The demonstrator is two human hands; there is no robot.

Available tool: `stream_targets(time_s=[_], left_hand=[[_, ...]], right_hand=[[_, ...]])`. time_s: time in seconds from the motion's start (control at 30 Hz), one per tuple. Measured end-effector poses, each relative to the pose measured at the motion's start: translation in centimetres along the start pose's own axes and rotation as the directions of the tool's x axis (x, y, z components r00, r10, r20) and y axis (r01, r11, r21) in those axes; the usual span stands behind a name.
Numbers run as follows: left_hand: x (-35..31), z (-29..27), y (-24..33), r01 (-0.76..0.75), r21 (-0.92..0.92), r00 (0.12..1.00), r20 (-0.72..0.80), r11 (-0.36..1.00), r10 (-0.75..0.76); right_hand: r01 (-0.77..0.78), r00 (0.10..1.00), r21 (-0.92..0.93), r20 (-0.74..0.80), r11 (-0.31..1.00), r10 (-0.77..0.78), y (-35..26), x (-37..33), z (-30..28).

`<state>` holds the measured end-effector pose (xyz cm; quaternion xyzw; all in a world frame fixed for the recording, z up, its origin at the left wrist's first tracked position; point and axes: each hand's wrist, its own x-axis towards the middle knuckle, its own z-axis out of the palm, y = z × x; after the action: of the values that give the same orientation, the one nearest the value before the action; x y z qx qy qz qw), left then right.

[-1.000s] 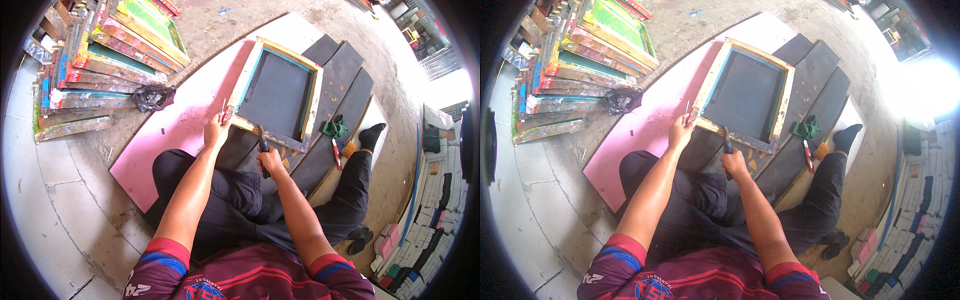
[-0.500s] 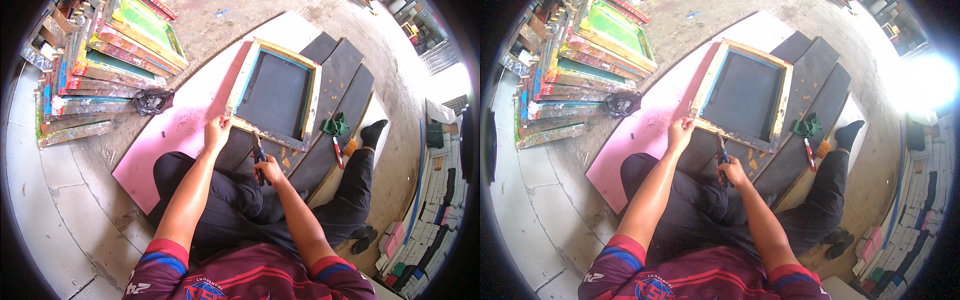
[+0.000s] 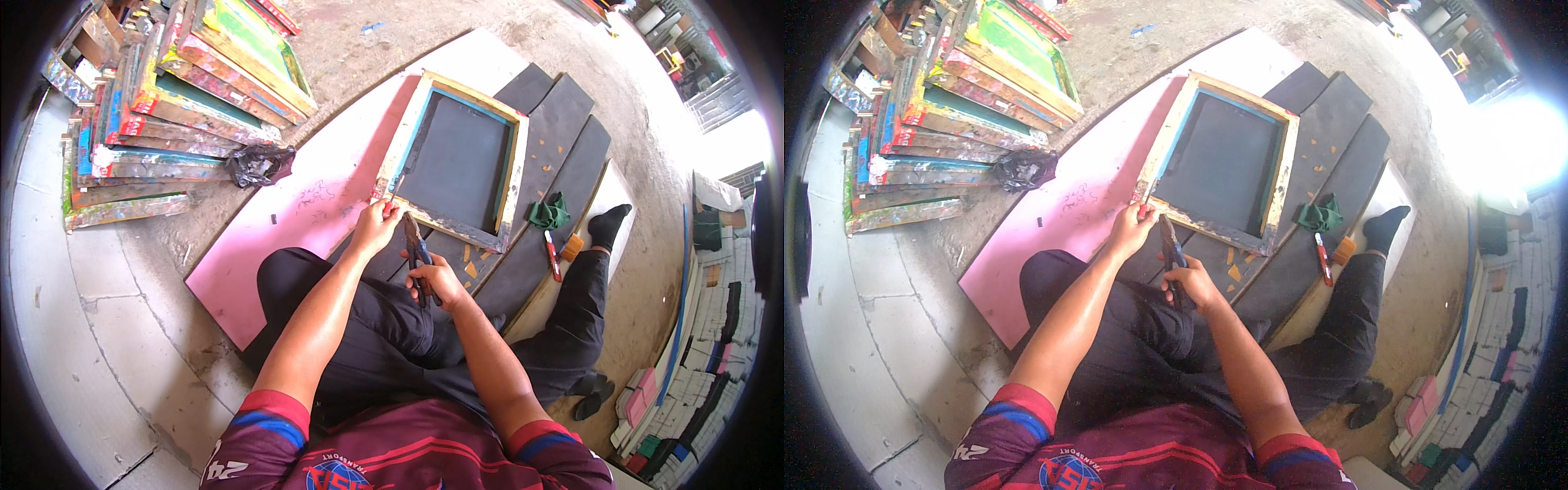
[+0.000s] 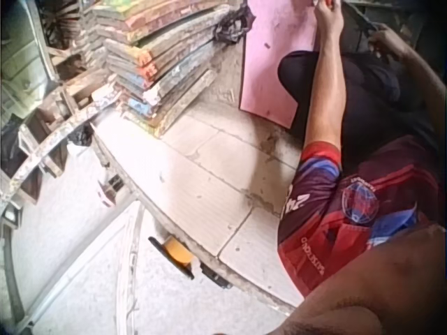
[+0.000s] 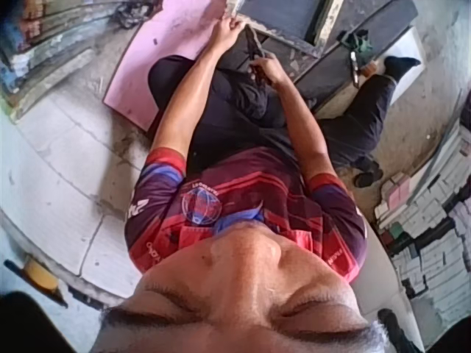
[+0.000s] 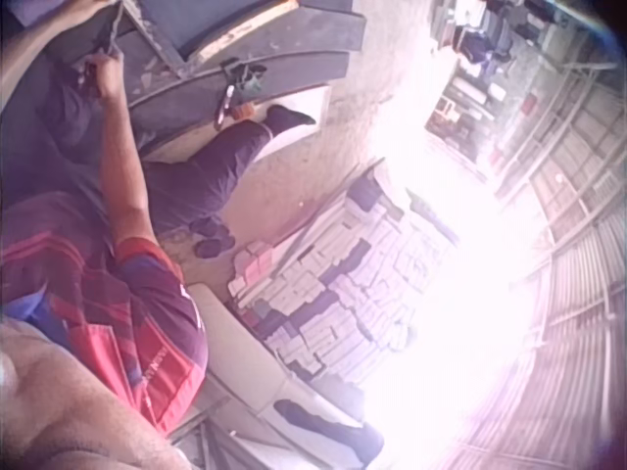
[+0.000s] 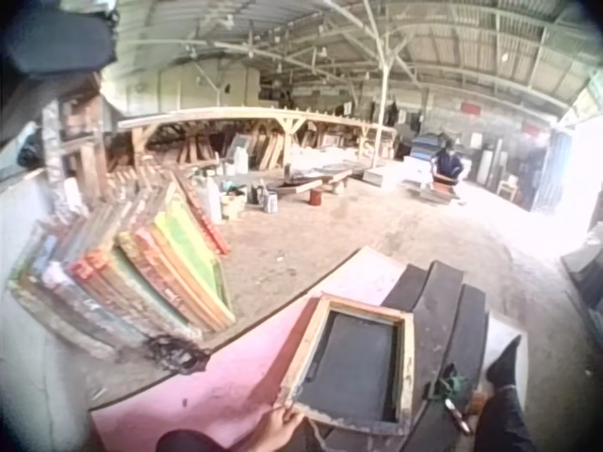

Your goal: The person sits on the floor and uses a screwdriver and pliers to pry and pull a black screen material away from a wooden frame. They work along the edges to detach the screen from the frame's perimeter.

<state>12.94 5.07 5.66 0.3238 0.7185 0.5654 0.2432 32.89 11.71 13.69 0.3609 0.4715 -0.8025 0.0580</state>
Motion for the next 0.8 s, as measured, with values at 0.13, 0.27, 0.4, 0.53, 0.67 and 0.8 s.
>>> stream_targets(time_s=[0.13,0.27,0.4,0.53,0.67,0.8], left_hand=[[0.0,0.2,0.4,-0.061,-0.036,0.998,-0.036,0.997,0.060],[-0.2,-0.2,2.0,-0.071,0.115,0.996,-0.048,0.991,0.077],[-0.1,0.0,1.2,-0.105,0.247,0.989,-0.079,0.963,0.128],[0.2,0.0,0.3,-0.021,0.353,0.975,-0.202,0.935,0.098],[1.8,-2.6,-0.3,0.180,0.233,0.895,-0.443,0.956,-0.060],[3.3,-5.6,-1.5,0.390,0.191,0.758,-0.622,0.901,-0.197]], right_hand=[[-0.001,1.000,-0.016,-0.003,1.000,0.001,-0.3,0.0,0.2],[-0.003,1.000,-0.041,0.011,0.999,0.003,-0.5,0.1,0.4],[-0.039,0.999,-0.015,-0.022,0.999,0.039,-0.3,0.4,1.0],[-0.025,0.994,-0.039,-0.104,0.999,0.021,0.8,0.9,0.8],[-0.053,0.964,-0.102,-0.266,0.993,0.025,2.4,1.9,-0.6],[-0.094,0.945,-0.111,-0.323,0.989,0.053,2.8,2.2,-1.5]])
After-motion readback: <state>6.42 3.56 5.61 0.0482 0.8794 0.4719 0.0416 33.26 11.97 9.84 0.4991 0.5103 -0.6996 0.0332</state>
